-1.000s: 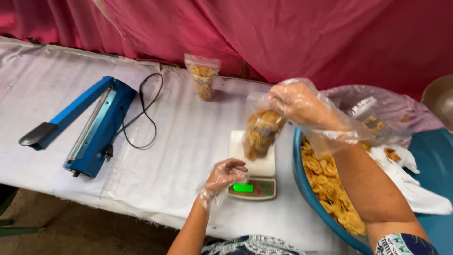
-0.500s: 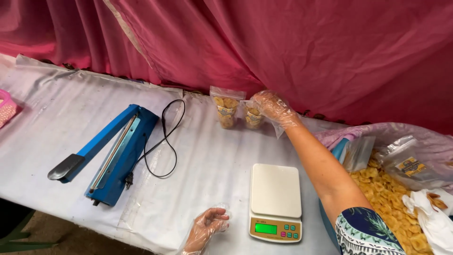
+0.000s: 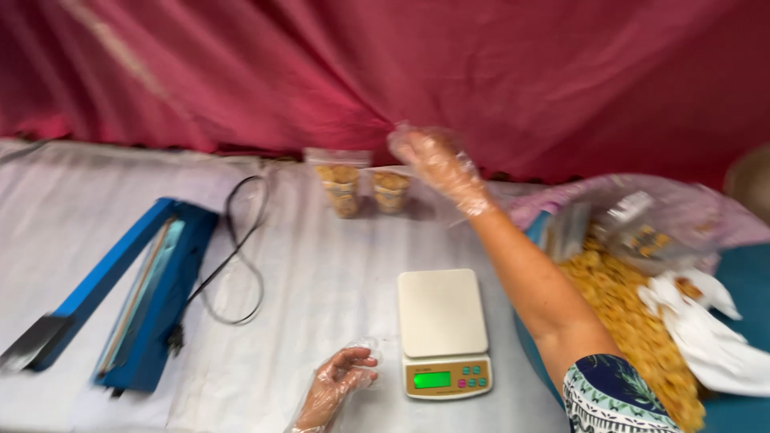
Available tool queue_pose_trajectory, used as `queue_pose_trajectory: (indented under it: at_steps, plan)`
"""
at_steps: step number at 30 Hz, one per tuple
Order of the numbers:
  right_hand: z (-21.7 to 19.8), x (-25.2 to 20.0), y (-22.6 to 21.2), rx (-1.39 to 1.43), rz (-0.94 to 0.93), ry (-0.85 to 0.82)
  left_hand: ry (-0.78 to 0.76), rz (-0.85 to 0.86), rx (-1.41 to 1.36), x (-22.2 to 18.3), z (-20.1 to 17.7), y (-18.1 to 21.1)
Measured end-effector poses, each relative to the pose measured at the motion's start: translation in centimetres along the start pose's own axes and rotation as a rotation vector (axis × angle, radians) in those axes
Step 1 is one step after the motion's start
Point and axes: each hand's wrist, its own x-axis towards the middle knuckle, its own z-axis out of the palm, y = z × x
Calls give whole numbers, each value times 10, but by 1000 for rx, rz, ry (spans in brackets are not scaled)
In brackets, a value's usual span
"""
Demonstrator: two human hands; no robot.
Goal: The person fills plastic bags with banana chips from a large bowl, weighs each bag on a digital scale, and adjusts the amount to reach the desired weight.
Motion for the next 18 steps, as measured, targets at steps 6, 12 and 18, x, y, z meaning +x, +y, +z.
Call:
queue_pose_trajectory:
  at_steps: [6, 12, 18]
  plan:
    - [-15, -136, 34, -134, 3, 71, -22, 28, 2, 43, 29, 11]
    - [-47, -310, 239, -128, 330, 830, -107, 225, -141, 71, 87, 25]
    - [-17, -384, 315, -325, 639, 610, -114, 241, -150, 62, 169, 35]
